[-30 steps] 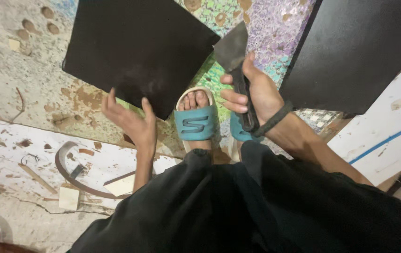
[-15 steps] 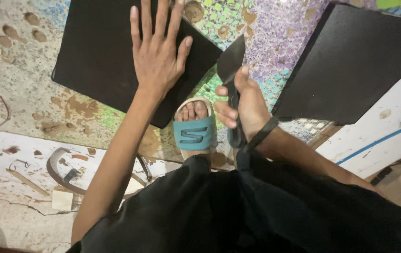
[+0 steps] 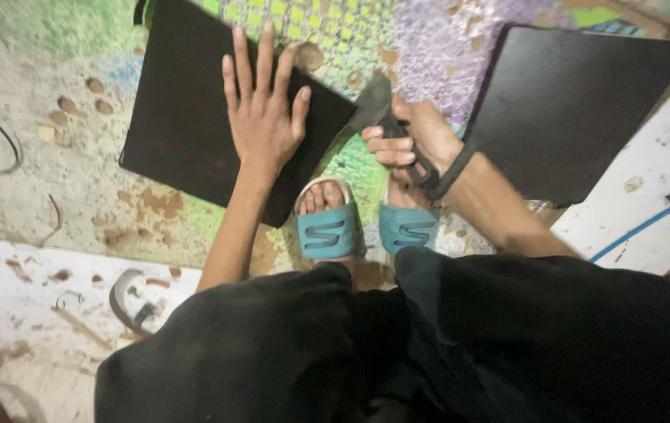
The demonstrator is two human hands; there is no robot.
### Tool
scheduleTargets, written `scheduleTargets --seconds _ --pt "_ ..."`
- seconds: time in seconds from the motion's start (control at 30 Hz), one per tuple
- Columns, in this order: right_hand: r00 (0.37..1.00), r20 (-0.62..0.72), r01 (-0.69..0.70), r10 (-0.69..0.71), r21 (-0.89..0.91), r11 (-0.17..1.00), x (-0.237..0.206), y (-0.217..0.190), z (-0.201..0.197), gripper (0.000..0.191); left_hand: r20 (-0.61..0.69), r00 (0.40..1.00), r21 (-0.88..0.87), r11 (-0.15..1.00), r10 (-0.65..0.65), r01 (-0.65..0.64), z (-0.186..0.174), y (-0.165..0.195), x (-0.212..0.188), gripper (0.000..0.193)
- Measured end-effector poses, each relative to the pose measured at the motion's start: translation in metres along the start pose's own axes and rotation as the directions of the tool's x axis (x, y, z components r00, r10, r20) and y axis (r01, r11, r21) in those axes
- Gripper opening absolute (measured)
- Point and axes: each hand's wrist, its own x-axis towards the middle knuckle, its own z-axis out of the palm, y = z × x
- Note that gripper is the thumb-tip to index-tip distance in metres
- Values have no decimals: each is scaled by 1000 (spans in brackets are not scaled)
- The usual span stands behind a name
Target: The person stands at a work area and sands flat black square boards one at a time using a hand sanding block, rubbing the block across each board's surface, turning boards over to sand other sides, and setting finished boards aside with a stack of completed boards nearby.
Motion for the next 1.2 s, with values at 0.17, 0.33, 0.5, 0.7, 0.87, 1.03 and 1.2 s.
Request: scheduleTargets --seconds 0.17,0.33,0.5,0.7,0.87,1.03,1.2 --pt "982 35 183 -186 78 980 -7 36 -34 54 -111 992 9 998 -62 64 8 1 4 44" --pt "846 -187 524 -499 123 842 -22 62 -63 54 -222 974 74 996 -38 55 27 10 -8 50" --pt "336 170 646 -926 -757 96 -17 54 -57 63 -68 950 121 948 304 -295 42 44 -11 56" --pt "408 409 89 -816 -907 -411 21 1 -2 99 75 847 248 813 526 -527 58 54 -6 47" --pt "529 438 -81 -727 -827 -557 64 -18 18 104 0 813 276 781 583 -560 66 45 -29 41" --pt "508 332 -269 -794 -815 -513 92 -18 11 99 123 880 82 879 459 -470 58 43 -21 24" --pt "479 278 -286 -833 -848 -447 107 -12 6 100 -111 855 -318 797 506 -513 39 32 -31 36"
